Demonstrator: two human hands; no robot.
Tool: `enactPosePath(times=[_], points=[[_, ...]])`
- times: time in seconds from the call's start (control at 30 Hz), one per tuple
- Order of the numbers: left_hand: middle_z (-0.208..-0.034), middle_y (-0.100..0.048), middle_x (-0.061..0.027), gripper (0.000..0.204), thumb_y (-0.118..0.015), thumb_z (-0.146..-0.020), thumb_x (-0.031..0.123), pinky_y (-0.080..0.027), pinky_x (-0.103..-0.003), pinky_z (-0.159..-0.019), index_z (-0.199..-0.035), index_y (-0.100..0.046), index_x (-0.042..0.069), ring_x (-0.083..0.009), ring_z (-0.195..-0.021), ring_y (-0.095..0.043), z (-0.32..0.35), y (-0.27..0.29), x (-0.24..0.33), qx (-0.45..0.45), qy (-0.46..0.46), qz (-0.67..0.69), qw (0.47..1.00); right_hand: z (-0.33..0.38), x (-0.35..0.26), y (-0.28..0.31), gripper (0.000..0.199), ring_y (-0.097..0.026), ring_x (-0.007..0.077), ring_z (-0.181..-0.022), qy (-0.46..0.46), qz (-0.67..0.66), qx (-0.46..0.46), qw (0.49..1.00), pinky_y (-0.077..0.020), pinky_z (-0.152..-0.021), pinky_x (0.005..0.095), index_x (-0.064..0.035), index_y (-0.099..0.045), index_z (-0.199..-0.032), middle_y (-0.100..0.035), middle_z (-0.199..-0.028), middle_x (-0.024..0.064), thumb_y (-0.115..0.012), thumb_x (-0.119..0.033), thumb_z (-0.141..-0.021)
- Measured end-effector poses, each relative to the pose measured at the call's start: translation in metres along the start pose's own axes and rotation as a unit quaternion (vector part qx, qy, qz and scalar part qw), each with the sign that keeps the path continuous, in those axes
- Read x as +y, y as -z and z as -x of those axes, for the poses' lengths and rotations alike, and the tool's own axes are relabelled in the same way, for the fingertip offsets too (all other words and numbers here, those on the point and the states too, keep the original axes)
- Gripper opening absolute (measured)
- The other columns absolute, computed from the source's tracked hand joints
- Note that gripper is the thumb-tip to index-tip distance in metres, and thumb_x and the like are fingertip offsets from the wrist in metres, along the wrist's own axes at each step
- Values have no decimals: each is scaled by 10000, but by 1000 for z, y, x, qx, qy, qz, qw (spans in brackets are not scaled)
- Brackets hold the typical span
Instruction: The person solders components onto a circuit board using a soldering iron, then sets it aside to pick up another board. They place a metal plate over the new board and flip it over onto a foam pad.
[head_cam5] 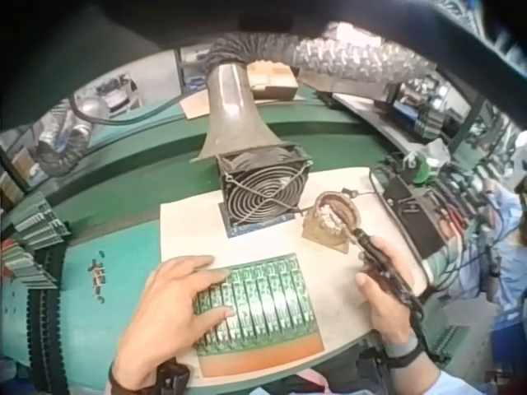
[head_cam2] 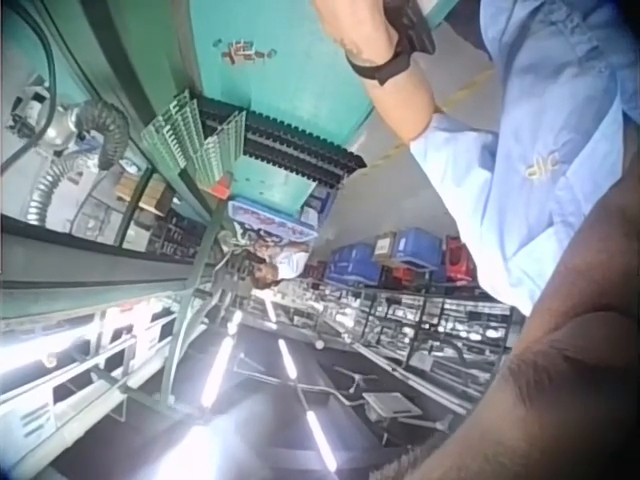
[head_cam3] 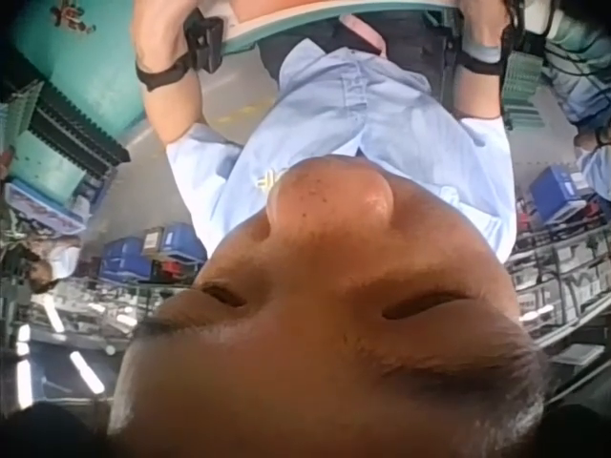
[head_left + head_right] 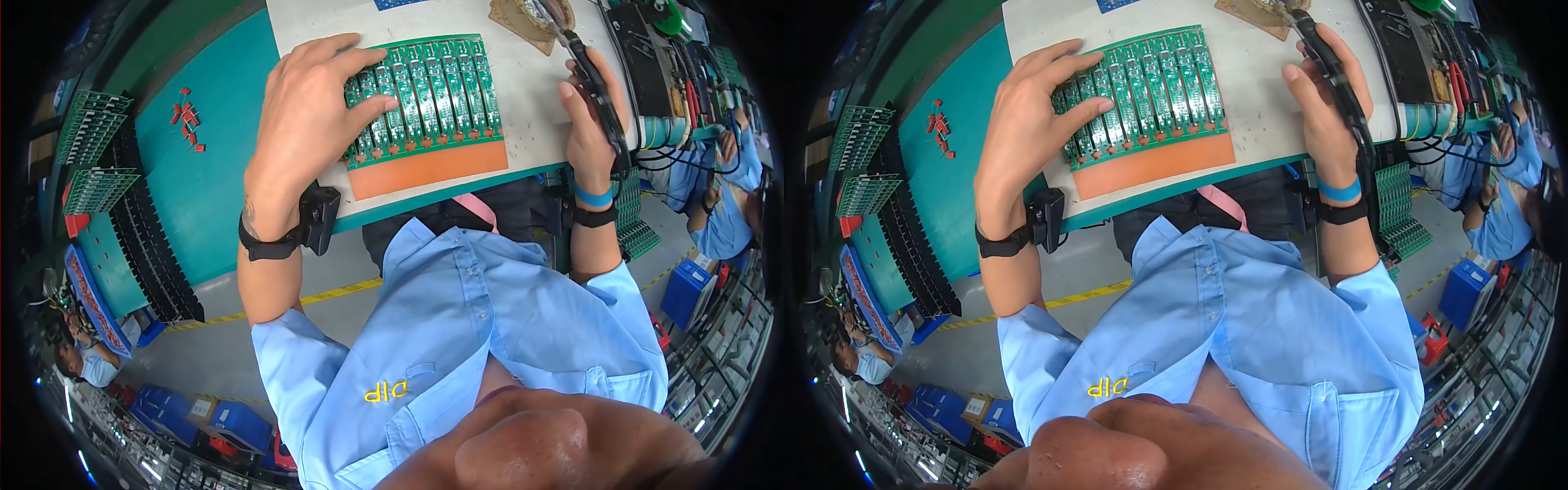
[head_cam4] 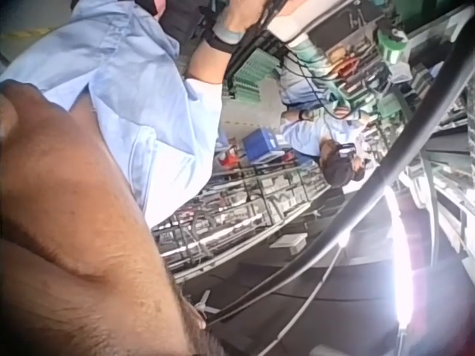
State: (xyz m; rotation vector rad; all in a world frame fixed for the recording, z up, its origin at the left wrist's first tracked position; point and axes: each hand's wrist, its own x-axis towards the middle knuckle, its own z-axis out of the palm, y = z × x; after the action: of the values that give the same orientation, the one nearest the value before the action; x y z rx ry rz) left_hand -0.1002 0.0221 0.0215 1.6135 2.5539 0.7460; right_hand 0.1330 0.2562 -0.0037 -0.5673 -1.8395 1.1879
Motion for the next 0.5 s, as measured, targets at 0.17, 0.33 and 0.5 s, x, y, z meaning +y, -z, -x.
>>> enactPosePath(times=[0.17,0.33,0.5], points=[[-1396,-670,-161,487,-891,-787,247,-501,-455,-1076,-1235,-769,101,-365,-1288,-618,2,1,1,9,-11,-12,1000,18,-23,-2,534,-689,194,-1021,45,4,-130,991,-548,-917,362,60,-606,-1325,-714,-1136,146,-818,-72,-854],[-1392,-674,-155,487,-892,-777,226,-497,-452,-1076,-1232,-767,101,-363,-1280,-620,5,13,-2,13,-23,-28,999,21,-37,-15,474,-683,213,-930,104,-35,-307,945,-533,-835,352,65,-633,-1258,-709,-1029,154,-805,-24,-825],[-1388,-678,-145,492,-891,-764,194,-498,-446,-1073,-1230,-766,101,-356,-1276,-623,6,14,-4,-15,-7,-26,1000,19,-37,-35,440,-669,220,-852,122,-22,-329,936,-519,-764,328,68,-660,-1212,-708,-957,166,-793,12,-796]])
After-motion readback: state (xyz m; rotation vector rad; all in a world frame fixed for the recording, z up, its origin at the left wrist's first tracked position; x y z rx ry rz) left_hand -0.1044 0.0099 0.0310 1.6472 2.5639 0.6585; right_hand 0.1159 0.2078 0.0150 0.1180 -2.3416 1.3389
